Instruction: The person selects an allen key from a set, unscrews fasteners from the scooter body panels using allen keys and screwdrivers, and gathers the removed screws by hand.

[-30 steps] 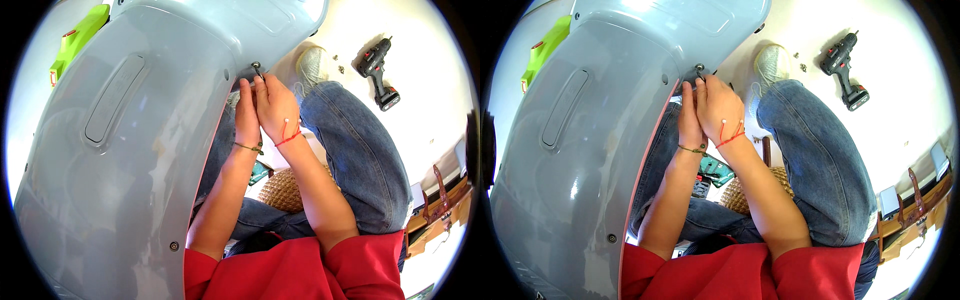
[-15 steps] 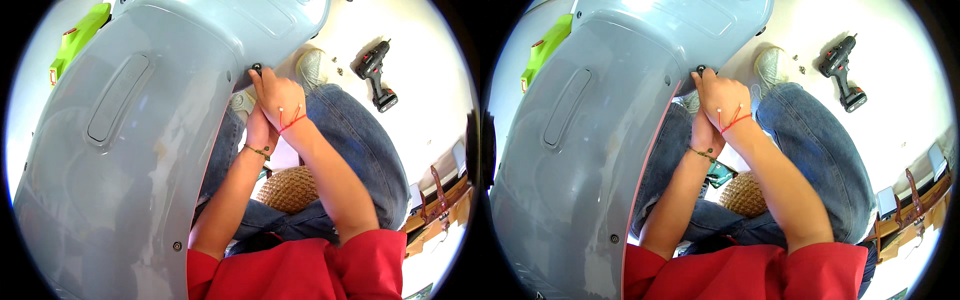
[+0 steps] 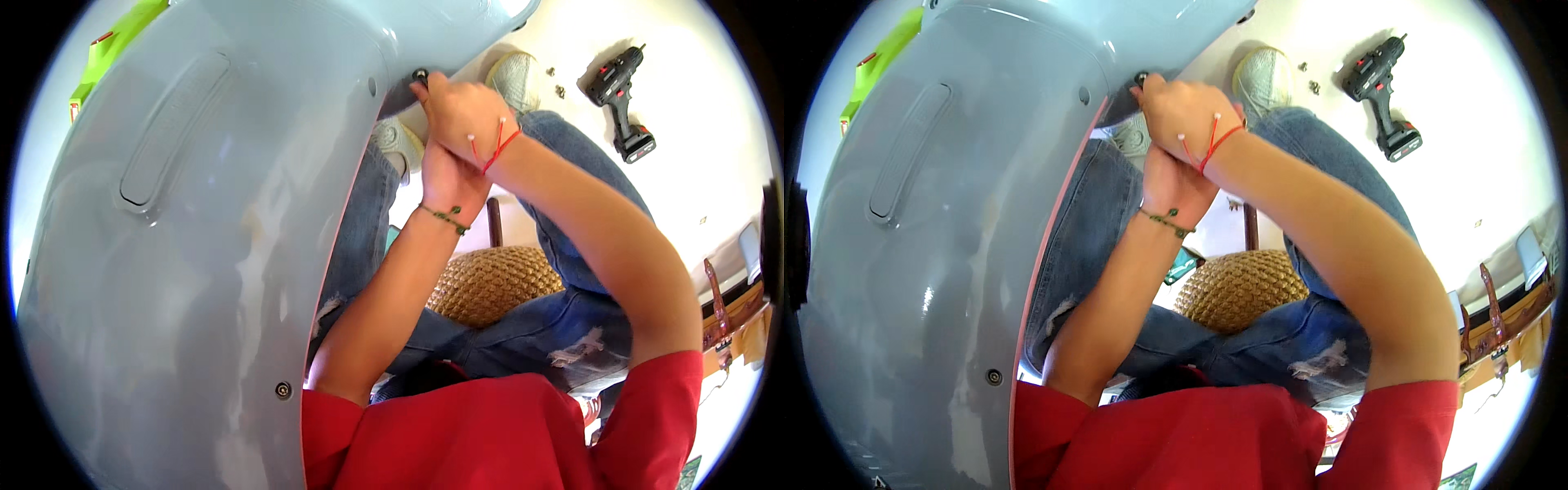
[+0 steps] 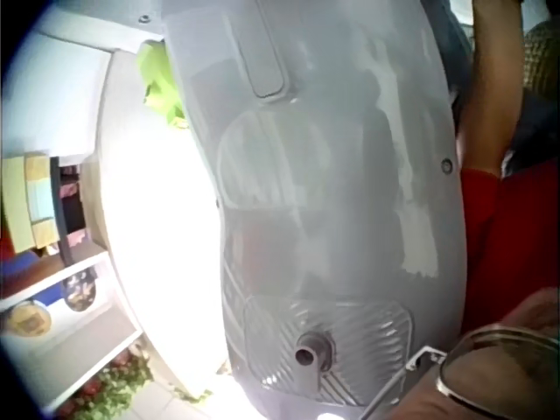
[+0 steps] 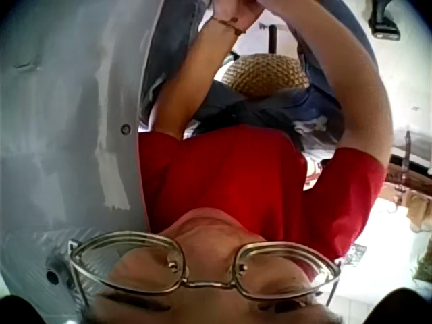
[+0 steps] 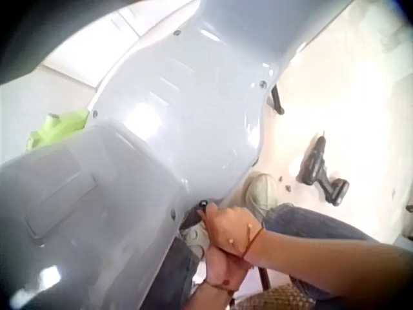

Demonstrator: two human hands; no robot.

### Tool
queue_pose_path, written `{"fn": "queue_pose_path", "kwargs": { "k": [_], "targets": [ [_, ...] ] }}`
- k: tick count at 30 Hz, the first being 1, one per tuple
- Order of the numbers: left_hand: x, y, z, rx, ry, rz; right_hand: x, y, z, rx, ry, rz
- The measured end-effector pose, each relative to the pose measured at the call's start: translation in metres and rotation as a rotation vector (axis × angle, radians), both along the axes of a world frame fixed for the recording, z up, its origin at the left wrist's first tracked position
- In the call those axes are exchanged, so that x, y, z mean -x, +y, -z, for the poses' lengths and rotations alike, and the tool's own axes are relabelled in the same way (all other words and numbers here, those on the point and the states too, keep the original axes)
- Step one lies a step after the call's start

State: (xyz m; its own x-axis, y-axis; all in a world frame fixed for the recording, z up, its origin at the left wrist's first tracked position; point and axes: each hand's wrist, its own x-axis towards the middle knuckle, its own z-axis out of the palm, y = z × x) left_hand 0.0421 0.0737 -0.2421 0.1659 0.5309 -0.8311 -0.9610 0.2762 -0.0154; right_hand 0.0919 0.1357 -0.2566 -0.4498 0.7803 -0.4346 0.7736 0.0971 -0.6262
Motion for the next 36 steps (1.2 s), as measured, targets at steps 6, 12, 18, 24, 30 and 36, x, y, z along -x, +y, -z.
{"fn": "queue_pose_path", "kwargs": {
  "k": [6, 12, 18, 24, 30, 36],
  "targets": [
    [-0.014, 0.002, 0.009, -0.038, -0.100, -0.140, 0.009, -0.018, 0.003, -0.285, -0.191, 0.118],
    [-0.050, 0.033, 0.041, -0.487, -0.351, -0.327, 0.002, -0.015, -0.009, -0.593, -0.396, 0.188],
    [-0.056, 0.058, 0.035, -0.431, -0.326, -0.392, -0.015, 0.011, -0.017, -0.535, -0.113, -0.024],
    [-0.050, 0.060, 0.013, -0.178, -0.183, -0.367, 0.005, 0.091, -0.024, -0.472, 0.004, -0.755],
    [-0.025, 0.034, 0.013, 0.034, -0.076, -0.401, 0.010, 0.124, -0.020, -0.337, -0.069, -1.070],
    [-0.008, 0.044, 0.002, 0.197, 0.124, -0.289, -0.016, 0.111, -0.017, -0.377, 0.092, -0.758]
  ]
}}
